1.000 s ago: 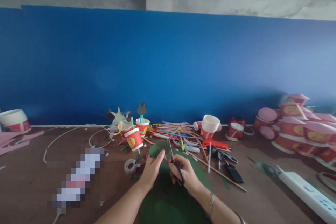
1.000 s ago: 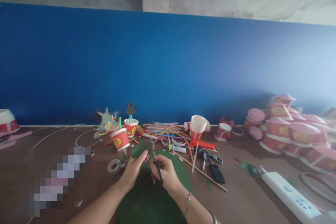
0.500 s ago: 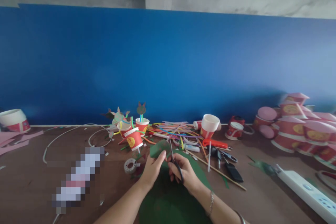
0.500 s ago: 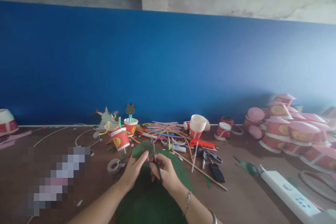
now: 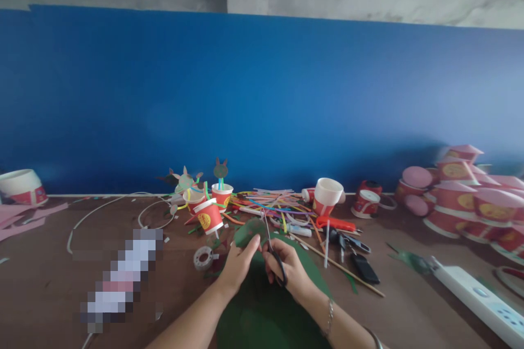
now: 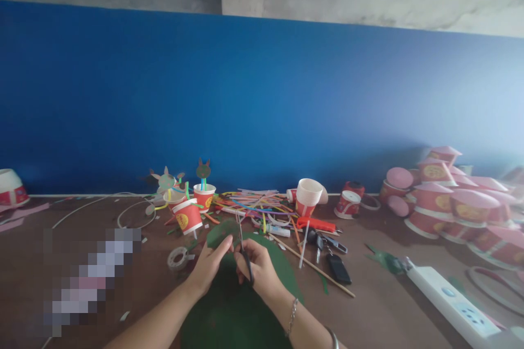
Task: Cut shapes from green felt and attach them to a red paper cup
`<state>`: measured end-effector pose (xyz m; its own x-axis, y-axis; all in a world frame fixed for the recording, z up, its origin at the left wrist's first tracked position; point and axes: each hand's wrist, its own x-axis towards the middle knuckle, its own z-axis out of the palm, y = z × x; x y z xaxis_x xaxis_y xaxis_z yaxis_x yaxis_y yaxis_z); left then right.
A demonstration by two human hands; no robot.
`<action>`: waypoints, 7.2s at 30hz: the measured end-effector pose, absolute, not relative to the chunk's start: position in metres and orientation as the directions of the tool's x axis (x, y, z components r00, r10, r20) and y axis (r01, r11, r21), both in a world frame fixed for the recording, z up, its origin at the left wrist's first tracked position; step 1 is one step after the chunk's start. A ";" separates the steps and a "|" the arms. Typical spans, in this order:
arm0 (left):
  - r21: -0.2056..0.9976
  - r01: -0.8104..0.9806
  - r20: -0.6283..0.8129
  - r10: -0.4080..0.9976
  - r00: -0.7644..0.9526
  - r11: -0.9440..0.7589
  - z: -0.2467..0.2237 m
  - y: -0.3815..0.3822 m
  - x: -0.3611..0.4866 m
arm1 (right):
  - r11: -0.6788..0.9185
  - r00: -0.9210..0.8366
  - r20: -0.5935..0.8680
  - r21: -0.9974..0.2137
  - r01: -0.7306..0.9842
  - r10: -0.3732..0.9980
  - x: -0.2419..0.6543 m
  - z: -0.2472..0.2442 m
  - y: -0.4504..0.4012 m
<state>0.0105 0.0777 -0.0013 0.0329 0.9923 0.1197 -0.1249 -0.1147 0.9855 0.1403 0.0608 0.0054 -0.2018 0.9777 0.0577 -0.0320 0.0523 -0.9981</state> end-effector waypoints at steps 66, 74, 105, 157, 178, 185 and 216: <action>0.989 0.006 0.149 0.988 -0.042 -0.149 -0.012 0.088 0.004 | 0.033 -0.177 0.033 -0.999 -0.007 0.984 0.140 0.009 0.062; 0.989 -0.059 0.125 0.977 -0.174 -0.138 -0.014 0.090 0.006 | 0.017 -0.189 0.011 -0.999 0.032 0.982 0.140 0.007 0.063; 0.979 -0.136 0.129 0.977 -0.170 -0.153 -0.006 0.087 0.008 | -0.024 -0.222 -0.032 -0.999 0.040 0.974 0.141 0.005 0.063; 0.939 -0.307 0.155 0.987 -0.027 -0.156 -0.004 0.088 0.005 | -0.005 -0.266 -0.033 -0.994 0.105 0.963 0.142 0.005 0.064; 0.946 -0.281 0.177 0.984 0.032 -0.161 -0.001 0.087 0.003 | 0.003 -0.272 -0.025 -0.995 0.104 0.962 0.142 0.007 0.063; 0.976 -0.147 0.166 0.985 0.040 -0.159 0.002 0.085 0.005 | -0.016 -0.189 -0.024 -0.999 0.044 0.982 0.144 0.005 0.064; 0.972 -0.025 0.233 0.972 0.030 -0.232 -0.005 0.088 0.003 | -0.005 -0.219 -0.004 -1.000 -0.005 0.976 0.144 0.008 0.063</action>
